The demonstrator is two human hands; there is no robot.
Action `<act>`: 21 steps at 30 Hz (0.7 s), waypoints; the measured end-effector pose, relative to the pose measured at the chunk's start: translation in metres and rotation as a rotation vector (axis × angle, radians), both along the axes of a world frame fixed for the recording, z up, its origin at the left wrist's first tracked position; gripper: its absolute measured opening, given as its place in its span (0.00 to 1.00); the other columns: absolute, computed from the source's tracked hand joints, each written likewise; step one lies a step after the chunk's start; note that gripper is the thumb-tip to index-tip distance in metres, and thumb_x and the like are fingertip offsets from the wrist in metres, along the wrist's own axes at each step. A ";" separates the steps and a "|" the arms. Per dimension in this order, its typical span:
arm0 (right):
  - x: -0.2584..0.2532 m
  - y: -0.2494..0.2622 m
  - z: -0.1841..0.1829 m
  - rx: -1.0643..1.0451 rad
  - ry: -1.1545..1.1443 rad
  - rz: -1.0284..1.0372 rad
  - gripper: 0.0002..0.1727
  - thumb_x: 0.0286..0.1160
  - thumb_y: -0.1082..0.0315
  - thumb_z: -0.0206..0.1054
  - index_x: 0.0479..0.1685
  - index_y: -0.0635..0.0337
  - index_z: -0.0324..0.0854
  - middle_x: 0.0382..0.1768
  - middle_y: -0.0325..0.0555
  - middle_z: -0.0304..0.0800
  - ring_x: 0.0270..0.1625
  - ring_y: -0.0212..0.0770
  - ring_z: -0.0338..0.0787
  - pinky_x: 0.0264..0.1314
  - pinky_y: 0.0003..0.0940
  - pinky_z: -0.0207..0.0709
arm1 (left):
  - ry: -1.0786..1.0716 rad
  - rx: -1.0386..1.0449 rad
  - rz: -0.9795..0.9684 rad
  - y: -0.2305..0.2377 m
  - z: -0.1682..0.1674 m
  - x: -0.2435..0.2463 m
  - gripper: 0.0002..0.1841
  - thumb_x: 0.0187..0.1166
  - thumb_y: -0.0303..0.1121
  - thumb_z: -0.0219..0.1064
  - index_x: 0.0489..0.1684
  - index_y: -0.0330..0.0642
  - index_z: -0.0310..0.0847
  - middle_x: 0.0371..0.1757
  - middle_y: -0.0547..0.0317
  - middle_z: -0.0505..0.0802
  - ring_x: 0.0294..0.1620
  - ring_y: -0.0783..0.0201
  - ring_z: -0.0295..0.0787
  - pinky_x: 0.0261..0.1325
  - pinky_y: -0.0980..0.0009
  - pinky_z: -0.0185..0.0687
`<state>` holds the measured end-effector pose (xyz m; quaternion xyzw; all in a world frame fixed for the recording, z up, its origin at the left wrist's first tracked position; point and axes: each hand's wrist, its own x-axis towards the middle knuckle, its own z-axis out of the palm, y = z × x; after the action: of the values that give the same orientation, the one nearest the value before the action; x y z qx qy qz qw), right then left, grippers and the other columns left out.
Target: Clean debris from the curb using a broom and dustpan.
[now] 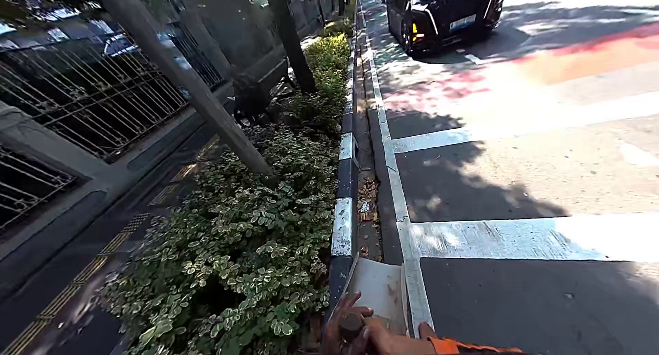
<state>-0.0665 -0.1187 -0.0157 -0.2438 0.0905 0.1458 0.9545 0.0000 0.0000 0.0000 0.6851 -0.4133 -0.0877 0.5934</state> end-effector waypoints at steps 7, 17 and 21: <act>0.175 -0.142 0.033 -0.108 0.260 0.275 0.24 0.92 0.39 0.43 0.42 0.44 0.76 0.23 0.32 0.78 0.21 0.27 0.78 0.26 0.24 0.77 | 0.092 -0.372 0.425 -0.144 0.010 0.186 0.05 0.74 0.44 0.74 0.39 0.58 0.88 0.37 0.69 0.97 0.46 0.63 0.97 0.68 0.59 0.88; 0.394 -0.395 0.033 -0.586 0.152 0.789 0.09 0.78 0.75 0.64 0.46 0.48 0.73 0.24 0.29 0.81 0.20 0.21 0.74 0.24 0.16 0.68 | 0.007 -0.521 0.838 -0.309 0.025 0.533 0.22 0.55 0.30 0.86 0.40 0.40 0.75 0.26 0.69 0.90 0.23 0.68 0.91 0.30 0.65 0.95; 0.461 -0.511 0.034 -0.675 0.172 0.755 0.20 0.73 0.70 0.72 0.62 0.50 0.73 0.32 0.34 0.87 0.23 0.23 0.77 0.25 0.19 0.70 | -0.039 -0.402 0.833 -0.355 0.037 0.631 0.20 0.60 0.30 0.83 0.44 0.42 0.75 0.32 0.70 0.89 0.30 0.69 0.90 0.37 0.66 0.93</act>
<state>0.3949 -0.6301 0.0184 -0.5411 0.1164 0.4625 0.6927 0.6315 -0.3548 0.0367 0.6658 -0.1226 0.2529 0.6911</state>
